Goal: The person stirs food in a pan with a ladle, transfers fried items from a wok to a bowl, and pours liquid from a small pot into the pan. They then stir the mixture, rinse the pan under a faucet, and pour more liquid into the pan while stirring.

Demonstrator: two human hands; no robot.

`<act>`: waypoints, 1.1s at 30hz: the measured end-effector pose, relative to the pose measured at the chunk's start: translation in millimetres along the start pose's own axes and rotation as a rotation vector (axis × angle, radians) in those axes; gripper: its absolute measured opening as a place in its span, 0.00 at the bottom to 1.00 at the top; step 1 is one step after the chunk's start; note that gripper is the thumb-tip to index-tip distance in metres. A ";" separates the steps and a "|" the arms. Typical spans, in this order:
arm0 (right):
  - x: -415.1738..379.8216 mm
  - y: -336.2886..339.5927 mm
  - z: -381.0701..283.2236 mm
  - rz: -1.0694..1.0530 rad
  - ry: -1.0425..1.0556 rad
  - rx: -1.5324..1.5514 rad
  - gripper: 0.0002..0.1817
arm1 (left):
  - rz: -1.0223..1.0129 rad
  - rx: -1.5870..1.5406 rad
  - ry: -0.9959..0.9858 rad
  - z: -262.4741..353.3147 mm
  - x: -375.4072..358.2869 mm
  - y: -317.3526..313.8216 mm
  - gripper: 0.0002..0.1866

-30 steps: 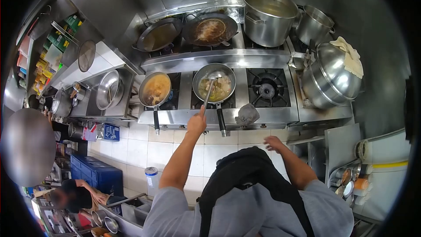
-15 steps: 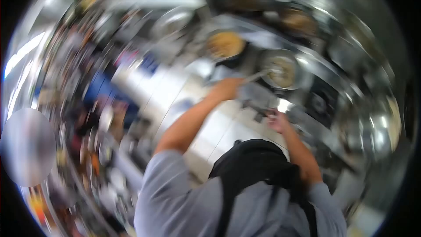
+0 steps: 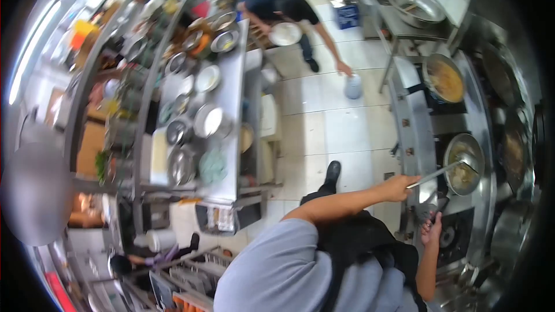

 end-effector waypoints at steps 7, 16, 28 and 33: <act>-17.0 31.1 24.8 -0.150 0.093 0.240 0.34 | 0.053 -0.093 -0.024 37.1 -30.9 -29.8 0.31; -17.9 114.2 148.9 -0.155 -0.104 -0.345 0.26 | 0.004 -0.129 -0.039 16.1 -52.9 -42.2 0.33; -69.0 162.7 280.3 0.178 -0.225 -0.271 0.25 | -0.041 0.395 -0.101 68.9 22.6 21.7 0.28; -86.9 158.8 329.3 0.268 -0.220 -0.025 0.21 | -0.360 0.471 0.079 78.1 45.4 38.3 0.28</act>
Point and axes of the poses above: each hand's wrist, its own x-axis towards the middle knuckle, its own y-axis out of the back of the hand, z = x × y, the point moved 1 cm from there along x, towards the middle knuckle, and after that the axes turned 7 degrees about -z, right-handed, at the moved point
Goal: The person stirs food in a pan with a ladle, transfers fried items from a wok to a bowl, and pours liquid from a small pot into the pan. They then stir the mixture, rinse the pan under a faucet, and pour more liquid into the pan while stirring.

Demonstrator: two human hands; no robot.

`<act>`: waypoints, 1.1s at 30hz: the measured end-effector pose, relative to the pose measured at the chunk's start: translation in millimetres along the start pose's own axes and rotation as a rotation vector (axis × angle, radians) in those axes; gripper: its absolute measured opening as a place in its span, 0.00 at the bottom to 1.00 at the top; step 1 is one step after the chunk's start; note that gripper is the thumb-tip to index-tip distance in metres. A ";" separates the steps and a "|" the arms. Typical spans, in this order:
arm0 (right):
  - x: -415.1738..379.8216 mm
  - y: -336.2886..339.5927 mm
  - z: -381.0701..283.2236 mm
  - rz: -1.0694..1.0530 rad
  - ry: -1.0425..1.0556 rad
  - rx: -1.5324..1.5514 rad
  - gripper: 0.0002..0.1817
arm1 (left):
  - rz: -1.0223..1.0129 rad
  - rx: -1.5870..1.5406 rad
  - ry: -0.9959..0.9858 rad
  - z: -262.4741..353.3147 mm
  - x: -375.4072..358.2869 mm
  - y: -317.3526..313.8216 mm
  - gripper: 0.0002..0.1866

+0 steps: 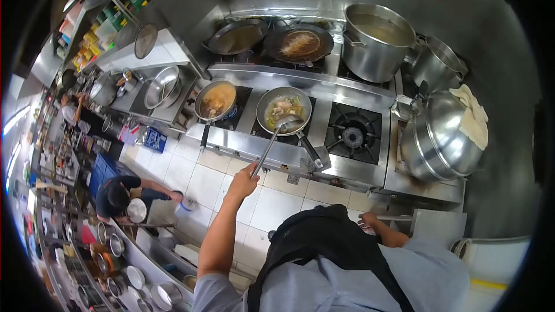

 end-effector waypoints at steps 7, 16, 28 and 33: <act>-16.1 -23.6 40.3 0.034 0.006 0.107 0.18 | 0.059 0.092 -0.015 -44.7 41.6 -26.0 0.30; 9.3 -20.2 25.7 0.108 0.443 -0.375 0.13 | 0.328 0.095 -0.022 -52.2 100.6 -72.5 0.30; -24.0 -107.7 -258.8 0.486 1.190 -1.021 0.23 | 0.220 0.037 -0.077 -116.8 136.2 -161.3 0.27; 8.5 -124.7 -301.3 0.376 1.117 -0.912 0.41 | 0.111 -0.178 0.242 -102.9 145.6 -165.6 0.35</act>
Point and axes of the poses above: each hand's wrist, its own x-axis towards the middle knuckle, its own y-axis out of the back of the hand, z = x × y, the point moved 1 cm from there along x, towards the middle knuckle, and after that the axes turned 7 degrees about -z, right-handed, at the moved point
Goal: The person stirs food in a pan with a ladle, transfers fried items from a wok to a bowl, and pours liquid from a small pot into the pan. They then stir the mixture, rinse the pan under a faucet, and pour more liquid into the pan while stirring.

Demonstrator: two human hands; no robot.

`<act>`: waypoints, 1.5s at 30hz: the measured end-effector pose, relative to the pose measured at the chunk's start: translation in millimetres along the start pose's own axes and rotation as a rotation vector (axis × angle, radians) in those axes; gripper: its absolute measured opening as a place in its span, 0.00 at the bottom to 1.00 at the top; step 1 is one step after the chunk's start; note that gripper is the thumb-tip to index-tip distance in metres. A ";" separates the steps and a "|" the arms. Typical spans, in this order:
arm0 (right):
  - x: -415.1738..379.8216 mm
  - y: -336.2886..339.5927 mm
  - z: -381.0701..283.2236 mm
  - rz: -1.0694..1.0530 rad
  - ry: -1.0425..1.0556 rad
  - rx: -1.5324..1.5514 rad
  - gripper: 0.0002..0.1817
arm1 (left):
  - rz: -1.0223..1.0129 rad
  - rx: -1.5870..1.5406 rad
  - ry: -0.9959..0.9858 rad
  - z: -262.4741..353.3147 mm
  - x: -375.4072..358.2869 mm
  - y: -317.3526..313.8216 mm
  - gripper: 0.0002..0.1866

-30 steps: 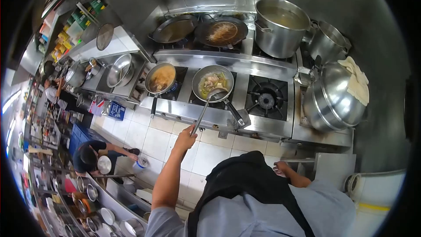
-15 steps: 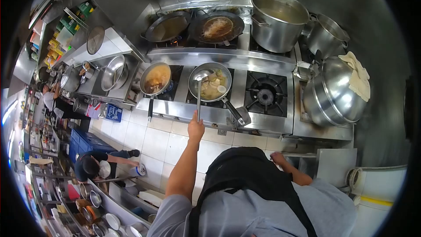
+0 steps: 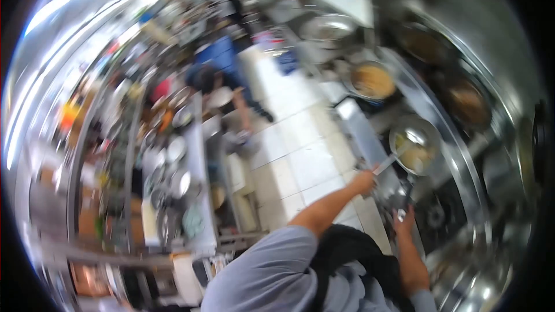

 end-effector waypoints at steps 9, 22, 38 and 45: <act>37.0 -30.1 92.5 -0.107 0.104 0.356 0.24 | 0.035 0.051 0.084 6.3 -43.3 10.7 0.52; -24.4 87.0 51.5 -0.102 -0.446 1.415 0.16 | 0.144 -0.254 0.032 -99.5 -135.1 83.2 0.46; 10.8 185.3 92.4 -0.191 0.150 2.070 0.32 | 0.064 -0.215 0.909 -336.3 -374.6 13.7 0.27; 61.8 182.6 -6.9 -0.393 0.693 1.946 0.32 | 0.120 -0.259 0.759 -262.6 -349.1 -3.9 0.26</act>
Point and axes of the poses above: each hand's wrist, its own x-axis towards the middle knuckle, its own y-axis out of the back of the hand, z = x × y, the point moved 1 cm from there along x, towards the middle knuckle, and after that the axes turned 7 degrees about -z, right-handed, at the moved point
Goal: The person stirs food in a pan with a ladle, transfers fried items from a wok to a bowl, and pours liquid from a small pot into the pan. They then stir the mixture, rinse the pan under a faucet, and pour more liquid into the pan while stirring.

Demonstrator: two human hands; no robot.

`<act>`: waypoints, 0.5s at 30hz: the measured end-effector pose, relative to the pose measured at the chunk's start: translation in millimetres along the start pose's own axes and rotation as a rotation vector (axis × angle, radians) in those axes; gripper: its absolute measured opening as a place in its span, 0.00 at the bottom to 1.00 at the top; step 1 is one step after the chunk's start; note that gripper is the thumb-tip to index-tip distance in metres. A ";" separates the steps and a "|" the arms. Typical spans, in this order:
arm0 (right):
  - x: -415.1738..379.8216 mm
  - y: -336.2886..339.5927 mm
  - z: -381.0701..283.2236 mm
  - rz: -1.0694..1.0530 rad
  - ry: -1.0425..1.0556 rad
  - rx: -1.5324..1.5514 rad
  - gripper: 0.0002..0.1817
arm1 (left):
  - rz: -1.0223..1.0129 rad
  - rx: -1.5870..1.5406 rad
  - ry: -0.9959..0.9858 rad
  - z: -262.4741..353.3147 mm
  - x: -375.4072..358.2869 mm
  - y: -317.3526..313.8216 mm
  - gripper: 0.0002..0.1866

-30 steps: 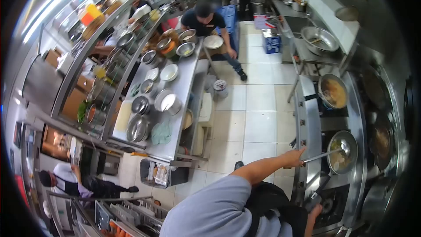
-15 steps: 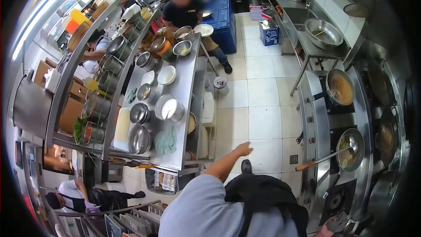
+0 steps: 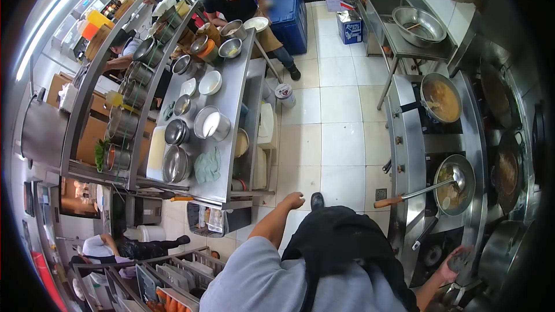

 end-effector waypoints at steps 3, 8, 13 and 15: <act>18.5 -0.3 2.3 0.795 0.146 -0.282 0.33 | -0.011 -0.004 -0.104 19.4 18.9 -18.9 0.28; 37.3 1.4 12.6 0.445 0.028 0.079 0.32 | -0.019 -0.015 -0.161 63.9 11.3 -11.0 0.26; 27.5 17.3 -3.9 0.025 -0.074 0.139 0.32 | -0.015 0.015 -0.130 59.0 16.3 -7.4 0.25; 17.0 31.1 -7.7 0.116 -0.051 0.152 0.32 | -0.003 0.096 -0.147 41.7 22.0 -10.2 0.25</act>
Point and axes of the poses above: each hand's wrist, its own x-axis towards the middle knuckle, its own y-axis out of the back of the hand, z = x × y, the point moved 1 cm from there along x, towards the middle knuckle, and after that the axes turned 7 degrees about -z, right-handed, at the moved point
